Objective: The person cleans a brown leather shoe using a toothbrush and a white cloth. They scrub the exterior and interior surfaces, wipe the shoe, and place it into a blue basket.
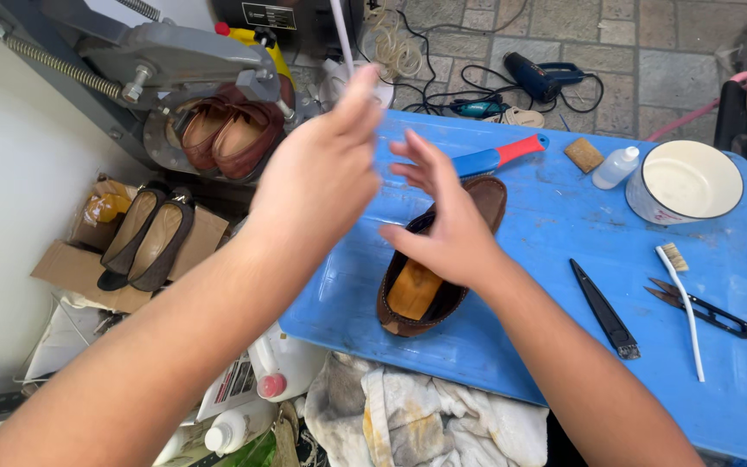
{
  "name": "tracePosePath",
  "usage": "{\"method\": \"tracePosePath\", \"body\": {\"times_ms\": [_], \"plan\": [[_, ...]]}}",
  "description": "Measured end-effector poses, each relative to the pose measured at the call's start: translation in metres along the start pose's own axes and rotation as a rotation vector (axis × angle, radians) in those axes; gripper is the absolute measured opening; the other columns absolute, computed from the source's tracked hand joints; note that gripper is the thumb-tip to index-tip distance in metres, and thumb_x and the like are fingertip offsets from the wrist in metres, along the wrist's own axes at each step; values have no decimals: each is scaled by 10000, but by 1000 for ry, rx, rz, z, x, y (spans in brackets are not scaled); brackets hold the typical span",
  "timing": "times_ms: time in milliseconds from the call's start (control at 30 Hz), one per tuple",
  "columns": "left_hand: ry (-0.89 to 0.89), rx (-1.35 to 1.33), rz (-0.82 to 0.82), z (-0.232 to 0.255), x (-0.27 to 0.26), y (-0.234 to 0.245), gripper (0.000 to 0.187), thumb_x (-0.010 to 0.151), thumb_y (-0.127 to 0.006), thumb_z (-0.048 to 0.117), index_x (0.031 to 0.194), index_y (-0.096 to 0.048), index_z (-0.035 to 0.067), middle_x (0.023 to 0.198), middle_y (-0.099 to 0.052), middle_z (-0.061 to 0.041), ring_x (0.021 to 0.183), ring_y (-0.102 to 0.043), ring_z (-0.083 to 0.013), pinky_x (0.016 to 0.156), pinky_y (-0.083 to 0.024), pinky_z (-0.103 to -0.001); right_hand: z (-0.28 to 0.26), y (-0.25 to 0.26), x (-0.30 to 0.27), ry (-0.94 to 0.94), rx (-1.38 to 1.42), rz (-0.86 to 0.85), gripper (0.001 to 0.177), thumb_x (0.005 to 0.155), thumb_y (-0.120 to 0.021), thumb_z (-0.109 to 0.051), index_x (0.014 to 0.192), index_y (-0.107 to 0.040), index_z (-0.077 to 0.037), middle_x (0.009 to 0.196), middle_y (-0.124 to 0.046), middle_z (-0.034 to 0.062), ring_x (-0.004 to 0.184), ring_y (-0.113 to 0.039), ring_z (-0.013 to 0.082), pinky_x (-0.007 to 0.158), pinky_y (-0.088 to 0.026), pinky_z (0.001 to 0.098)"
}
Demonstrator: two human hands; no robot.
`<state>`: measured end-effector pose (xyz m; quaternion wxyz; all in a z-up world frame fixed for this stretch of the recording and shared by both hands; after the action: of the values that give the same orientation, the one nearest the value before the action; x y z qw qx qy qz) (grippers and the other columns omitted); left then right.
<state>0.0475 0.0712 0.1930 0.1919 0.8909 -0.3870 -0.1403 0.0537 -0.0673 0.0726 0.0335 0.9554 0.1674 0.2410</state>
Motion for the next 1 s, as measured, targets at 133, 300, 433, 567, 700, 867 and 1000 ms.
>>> {"method": "tracePosePath", "body": {"times_ms": [133,300,433,567,700,867,1000], "plan": [[-176,81,202,9,55,16,283,790,-635,341,864,-845,165,936,-786,55,1369,-473,-265,1189,-18,-507,41,-5,38,-91,184,-23,831,853,-792,-123,1515,-297,-41,1478,-466,142,1279,-500,229,1100,-391,404],[-254,-160,351,11,62,28,241,812,-672,303,920,-810,136,1040,-770,-9,1392,-483,-313,1242,-126,-515,85,13,59,-144,352,225,509,948,-705,-182,1376,-464,-50,1301,-589,127,1006,-547,183,893,-457,370],[182,-845,665,25,20,23,238,874,-714,256,1017,-747,69,1227,-718,-117,1256,-592,-307,1128,-414,-462,101,43,57,-204,567,510,298,1024,-636,-229,1265,-598,-57,1160,-688,115,788,-585,146,728,-509,343],[663,-1618,-103,82,-2,-26,531,821,-744,424,1147,-656,15,1116,-687,-190,1030,-660,-376,870,-521,-454,108,64,43,-252,918,707,179,1024,-660,-235,1053,-585,-75,1091,-763,196,712,-601,169,729,-564,375],[627,-1956,-155,144,14,-77,566,791,-760,354,1212,-653,-8,1120,-669,-238,1030,-673,-394,898,-540,-429,112,53,31,-365,1044,775,174,1012,-648,-243,1009,-576,-84,1074,-746,200,718,-623,183,736,-573,382],[630,-2006,-235,167,5,-93,479,888,-493,161,1335,-636,63,1216,-703,-281,1175,-650,-427,1024,-496,-448,97,50,34,-313,1011,751,152,1019,-642,-223,1021,-572,-89,1077,-740,182,728,-626,183,751,-568,385],[713,-2166,-197,178,-63,-89,494,889,-468,153,1351,-597,34,1205,-715,-240,1157,-666,-381,1009,-492,-437,80,58,35,-241,892,670,179,1061,-633,-243,1060,-581,-72,1088,-733,177,711,-594,158,726,-539,364]]}}
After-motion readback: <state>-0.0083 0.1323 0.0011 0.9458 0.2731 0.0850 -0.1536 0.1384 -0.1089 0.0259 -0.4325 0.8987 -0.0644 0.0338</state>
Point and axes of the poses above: each hand's wrist, its own x-axis towards the middle knuckle, its own y-axis out of the back of the hand, z = x × y, the point moved 3 cm from there along x, towards the middle knuckle
